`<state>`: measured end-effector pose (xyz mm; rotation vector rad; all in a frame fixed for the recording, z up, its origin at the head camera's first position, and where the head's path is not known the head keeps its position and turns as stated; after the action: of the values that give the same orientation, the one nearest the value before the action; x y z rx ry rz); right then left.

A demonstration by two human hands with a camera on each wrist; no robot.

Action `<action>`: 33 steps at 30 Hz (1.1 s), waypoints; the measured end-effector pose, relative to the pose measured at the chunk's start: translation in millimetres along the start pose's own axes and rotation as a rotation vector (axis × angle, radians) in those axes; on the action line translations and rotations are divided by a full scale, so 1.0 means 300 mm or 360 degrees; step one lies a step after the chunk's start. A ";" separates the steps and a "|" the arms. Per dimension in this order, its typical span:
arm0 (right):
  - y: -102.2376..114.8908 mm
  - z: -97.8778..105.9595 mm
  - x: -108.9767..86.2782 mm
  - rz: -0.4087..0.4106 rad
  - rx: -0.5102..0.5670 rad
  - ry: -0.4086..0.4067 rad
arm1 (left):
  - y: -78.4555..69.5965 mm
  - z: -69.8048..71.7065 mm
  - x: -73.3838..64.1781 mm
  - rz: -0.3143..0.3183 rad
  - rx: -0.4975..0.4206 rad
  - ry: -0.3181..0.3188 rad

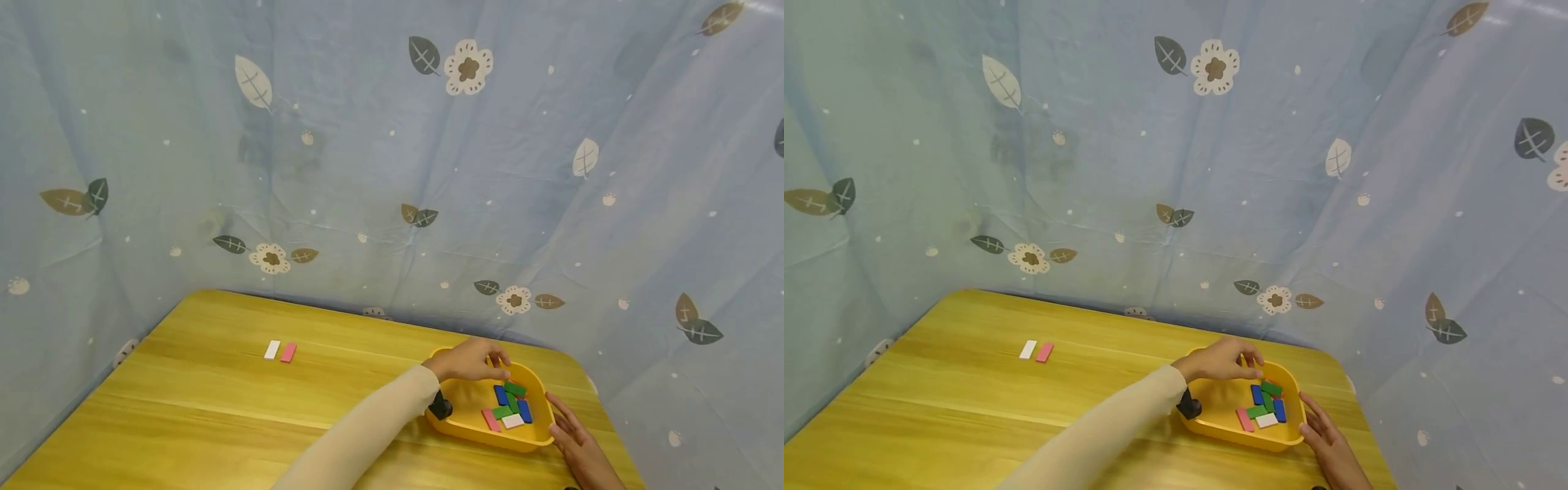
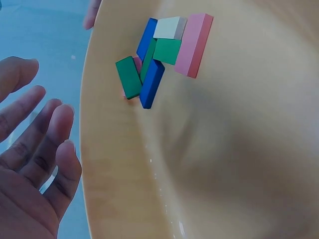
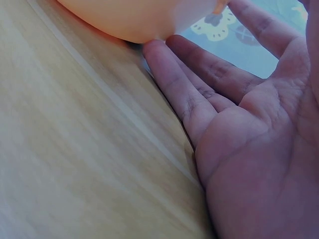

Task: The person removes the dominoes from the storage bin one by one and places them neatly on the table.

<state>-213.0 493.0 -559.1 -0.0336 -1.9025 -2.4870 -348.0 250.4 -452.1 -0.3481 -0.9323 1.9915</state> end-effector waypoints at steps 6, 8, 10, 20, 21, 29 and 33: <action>0.004 0.004 0.007 -0.0056 0.0022 -0.0016 | -0.001 -0.012 0.031 -0.0039 0.0104 -0.0005; 0.006 0.004 0.010 -0.0067 0.0024 -0.0024 | 0.003 -0.015 0.039 -0.0040 0.0129 -0.0001; 0.010 0.002 0.013 -0.0078 0.0034 -0.0029 | 0.010 -0.020 0.045 -0.0033 0.0138 0.0005; 0.009 -0.008 0.018 -0.0106 0.0083 -0.0046 | 0.038 -0.038 0.053 0.0071 0.0091 0.0063; 0.009 -0.008 0.017 -0.0108 0.0079 -0.0052 | 0.038 -0.040 0.054 0.0063 0.0114 0.0061; 0.006 -0.006 0.007 -0.0084 0.0076 -0.0080 | 0.053 -0.062 0.071 0.0018 0.0224 0.0080; 0.002 -0.006 0.000 -0.0064 0.0064 -0.0073 | 0.067 -0.079 0.078 0.0047 0.0207 0.0107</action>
<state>-213.1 491.0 -559.1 -0.0532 -1.9898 -2.4940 -360.4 274.3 -480.4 -0.3554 -0.7554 2.0427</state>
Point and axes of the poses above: each hand's wrist, its own x-axis towards the middle knuckle, its own z-axis out of the back of the hand, y = z × x, the point moved 4 cm from there along x, towards the middle knuckle, and after that the axes turned 7 degrees about z, right-handed, at the moved point
